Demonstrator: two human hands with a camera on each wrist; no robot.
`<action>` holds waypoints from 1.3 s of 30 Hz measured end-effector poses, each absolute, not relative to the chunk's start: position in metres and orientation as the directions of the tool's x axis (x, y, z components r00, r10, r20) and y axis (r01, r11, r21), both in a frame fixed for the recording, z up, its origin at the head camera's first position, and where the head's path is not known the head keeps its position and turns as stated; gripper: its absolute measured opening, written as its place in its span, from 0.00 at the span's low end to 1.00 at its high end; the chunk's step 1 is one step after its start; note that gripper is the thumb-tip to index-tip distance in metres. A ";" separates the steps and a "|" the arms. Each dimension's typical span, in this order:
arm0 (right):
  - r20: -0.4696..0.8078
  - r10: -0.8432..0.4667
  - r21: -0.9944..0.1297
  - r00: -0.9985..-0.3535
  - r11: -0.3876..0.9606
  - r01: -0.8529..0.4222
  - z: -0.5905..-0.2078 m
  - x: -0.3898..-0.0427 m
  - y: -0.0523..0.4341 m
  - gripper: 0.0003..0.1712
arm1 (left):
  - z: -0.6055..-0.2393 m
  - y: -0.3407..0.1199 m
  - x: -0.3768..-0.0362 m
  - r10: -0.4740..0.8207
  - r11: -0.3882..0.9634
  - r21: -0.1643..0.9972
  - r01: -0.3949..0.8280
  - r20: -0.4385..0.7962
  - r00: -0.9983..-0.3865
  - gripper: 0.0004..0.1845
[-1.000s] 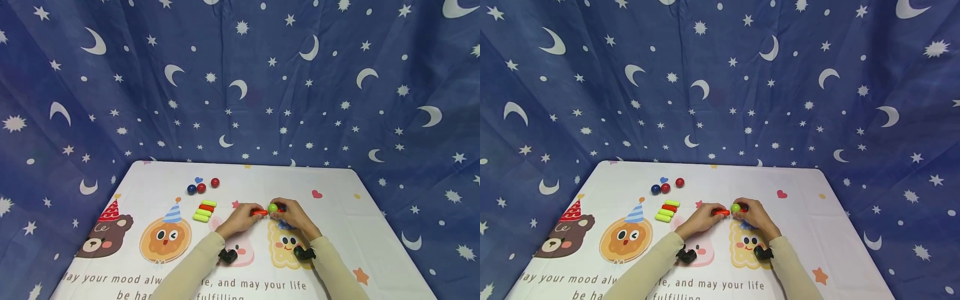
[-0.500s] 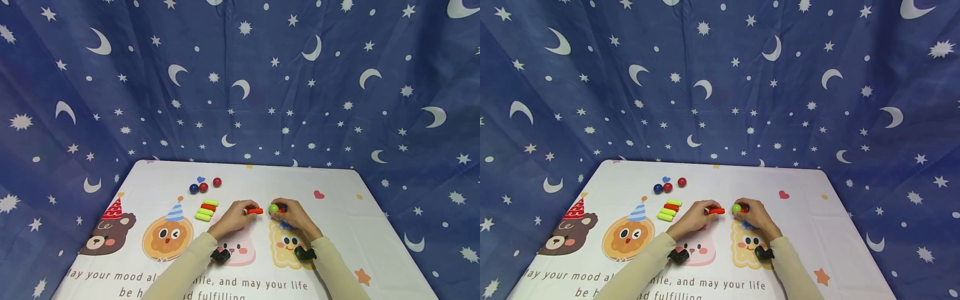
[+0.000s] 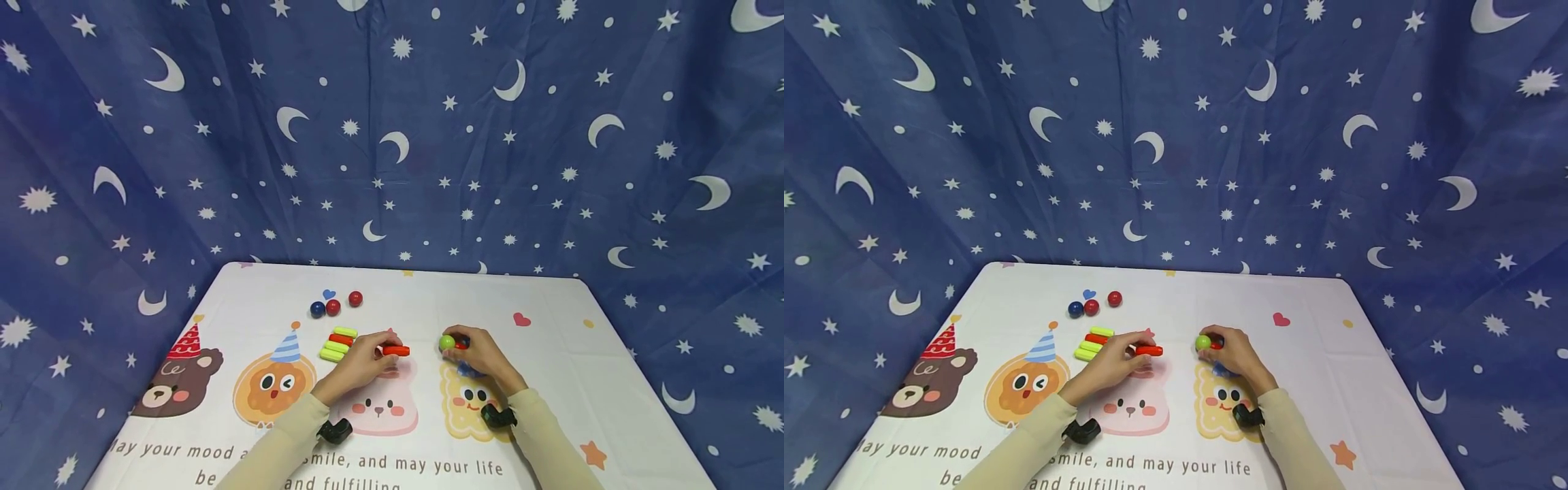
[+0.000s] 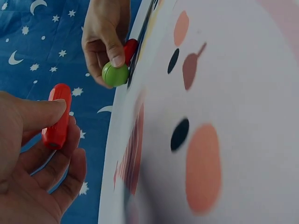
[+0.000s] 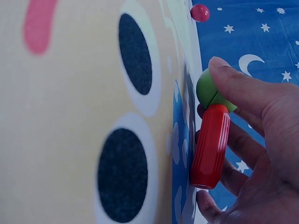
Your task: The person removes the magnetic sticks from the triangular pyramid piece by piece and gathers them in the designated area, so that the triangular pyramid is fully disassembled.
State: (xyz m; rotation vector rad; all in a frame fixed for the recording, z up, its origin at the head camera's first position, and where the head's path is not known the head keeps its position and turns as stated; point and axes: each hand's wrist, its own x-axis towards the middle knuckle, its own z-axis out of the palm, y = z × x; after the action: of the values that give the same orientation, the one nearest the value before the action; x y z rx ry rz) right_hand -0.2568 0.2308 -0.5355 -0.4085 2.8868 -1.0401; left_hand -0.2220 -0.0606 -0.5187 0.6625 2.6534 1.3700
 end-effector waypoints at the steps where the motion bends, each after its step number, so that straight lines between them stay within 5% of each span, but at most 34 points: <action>1: 0.046 -0.263 -0.635 -0.964 0.737 -0.232 -0.536 -0.257 0.231 0.23 | -0.519 -0.064 -0.220 0.408 0.508 0.793 0.336 0.122 -0.905 0.13; 39: 0.071 -0.292 -0.636 -0.954 0.723 -0.269 -0.534 -0.256 0.230 0.23 | -0.518 -0.164 -0.194 0.297 0.628 0.711 0.317 0.158 -0.942 0.16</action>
State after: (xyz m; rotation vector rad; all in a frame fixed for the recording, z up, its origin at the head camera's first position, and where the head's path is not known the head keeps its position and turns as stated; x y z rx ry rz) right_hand -0.2556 0.2303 -0.5342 -0.4698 2.8839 -1.0562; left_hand -0.1944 -0.1643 -0.5176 0.5388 2.8573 1.2551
